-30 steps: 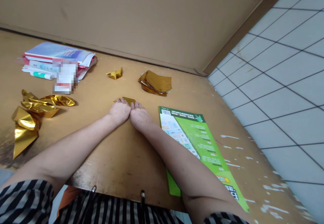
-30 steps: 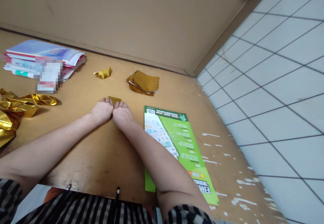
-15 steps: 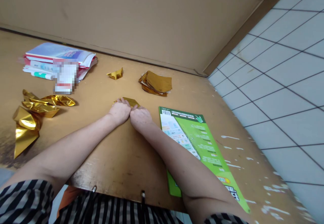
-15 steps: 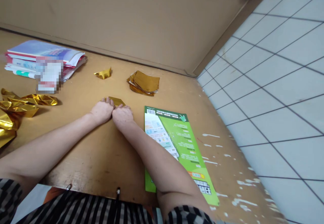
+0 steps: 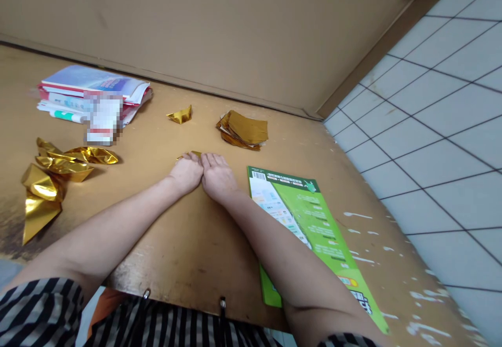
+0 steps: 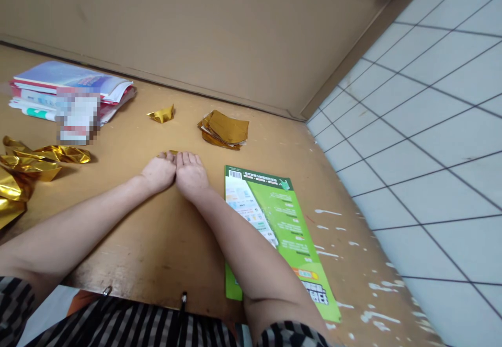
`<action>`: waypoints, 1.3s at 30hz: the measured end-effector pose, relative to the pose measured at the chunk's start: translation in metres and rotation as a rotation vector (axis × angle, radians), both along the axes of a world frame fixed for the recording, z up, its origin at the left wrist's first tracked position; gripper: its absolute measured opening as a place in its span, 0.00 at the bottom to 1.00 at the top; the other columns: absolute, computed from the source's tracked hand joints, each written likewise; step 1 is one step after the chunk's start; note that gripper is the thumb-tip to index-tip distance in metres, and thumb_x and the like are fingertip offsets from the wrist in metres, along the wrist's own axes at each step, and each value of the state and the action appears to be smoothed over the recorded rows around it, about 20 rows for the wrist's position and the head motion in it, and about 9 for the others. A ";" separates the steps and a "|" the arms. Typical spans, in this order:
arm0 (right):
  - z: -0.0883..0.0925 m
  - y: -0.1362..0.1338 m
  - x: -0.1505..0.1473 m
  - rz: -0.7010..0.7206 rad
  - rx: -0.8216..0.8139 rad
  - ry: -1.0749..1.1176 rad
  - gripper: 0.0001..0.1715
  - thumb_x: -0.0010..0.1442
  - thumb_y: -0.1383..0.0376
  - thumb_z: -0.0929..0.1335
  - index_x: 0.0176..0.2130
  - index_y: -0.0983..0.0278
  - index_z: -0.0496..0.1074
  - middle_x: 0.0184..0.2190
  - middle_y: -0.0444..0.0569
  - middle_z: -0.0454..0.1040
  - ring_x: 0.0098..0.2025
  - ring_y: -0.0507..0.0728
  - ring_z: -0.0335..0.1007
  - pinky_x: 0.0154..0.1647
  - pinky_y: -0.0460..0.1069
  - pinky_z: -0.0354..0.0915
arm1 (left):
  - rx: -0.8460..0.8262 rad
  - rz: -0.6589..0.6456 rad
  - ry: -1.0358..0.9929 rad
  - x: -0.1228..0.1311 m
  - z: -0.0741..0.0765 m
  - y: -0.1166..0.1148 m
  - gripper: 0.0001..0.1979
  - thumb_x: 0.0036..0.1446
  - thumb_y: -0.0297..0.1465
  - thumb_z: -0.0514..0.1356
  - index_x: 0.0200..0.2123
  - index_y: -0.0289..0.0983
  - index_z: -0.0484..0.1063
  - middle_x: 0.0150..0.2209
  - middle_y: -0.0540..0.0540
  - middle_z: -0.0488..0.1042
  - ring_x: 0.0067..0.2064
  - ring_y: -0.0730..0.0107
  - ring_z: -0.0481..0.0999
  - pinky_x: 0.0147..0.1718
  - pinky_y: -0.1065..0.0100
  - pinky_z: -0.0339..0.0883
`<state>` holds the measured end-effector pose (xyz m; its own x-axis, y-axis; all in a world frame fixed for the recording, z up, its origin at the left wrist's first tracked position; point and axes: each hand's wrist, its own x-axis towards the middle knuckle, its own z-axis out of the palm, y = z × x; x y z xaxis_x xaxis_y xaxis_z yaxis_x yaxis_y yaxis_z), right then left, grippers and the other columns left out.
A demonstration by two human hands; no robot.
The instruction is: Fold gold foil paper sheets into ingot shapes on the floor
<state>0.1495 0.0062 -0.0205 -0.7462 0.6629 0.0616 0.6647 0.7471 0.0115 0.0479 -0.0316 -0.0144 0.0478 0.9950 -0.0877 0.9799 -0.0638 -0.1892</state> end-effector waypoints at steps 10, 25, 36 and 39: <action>-0.023 0.029 0.010 0.140 -0.332 0.124 0.37 0.60 0.69 0.56 0.66 0.78 0.50 0.68 0.63 0.52 0.70 0.61 0.44 0.69 0.61 0.46 | 0.030 0.024 -0.013 0.001 -0.008 0.002 0.23 0.62 0.20 0.45 0.60 0.22 0.61 0.53 0.23 0.69 0.50 0.49 0.74 0.44 0.58 0.69; -0.019 0.016 0.003 -0.043 -0.305 0.018 0.36 0.64 0.64 0.55 0.67 0.77 0.48 0.69 0.63 0.47 0.71 0.62 0.39 0.69 0.60 0.43 | -0.026 0.024 -0.106 -0.004 0.006 -0.001 0.19 0.63 0.20 0.46 0.53 0.24 0.68 0.48 0.29 0.72 0.50 0.57 0.73 0.43 0.64 0.68; -0.012 0.013 0.002 -0.043 -0.308 -0.002 0.36 0.65 0.64 0.54 0.67 0.79 0.48 0.69 0.63 0.47 0.71 0.61 0.40 0.70 0.60 0.43 | 0.086 -0.119 -0.199 -0.021 -0.023 0.012 0.23 0.62 0.22 0.46 0.59 0.22 0.62 0.62 0.30 0.63 0.63 0.61 0.62 0.60 0.65 0.56; -0.012 0.013 0.003 -0.045 -0.307 -0.003 0.35 0.65 0.65 0.54 0.67 0.79 0.48 0.69 0.64 0.47 0.71 0.62 0.39 0.70 0.59 0.43 | 0.102 -0.161 -0.178 -0.026 -0.031 0.015 0.25 0.62 0.23 0.44 0.61 0.24 0.61 0.62 0.32 0.64 0.64 0.62 0.62 0.61 0.64 0.55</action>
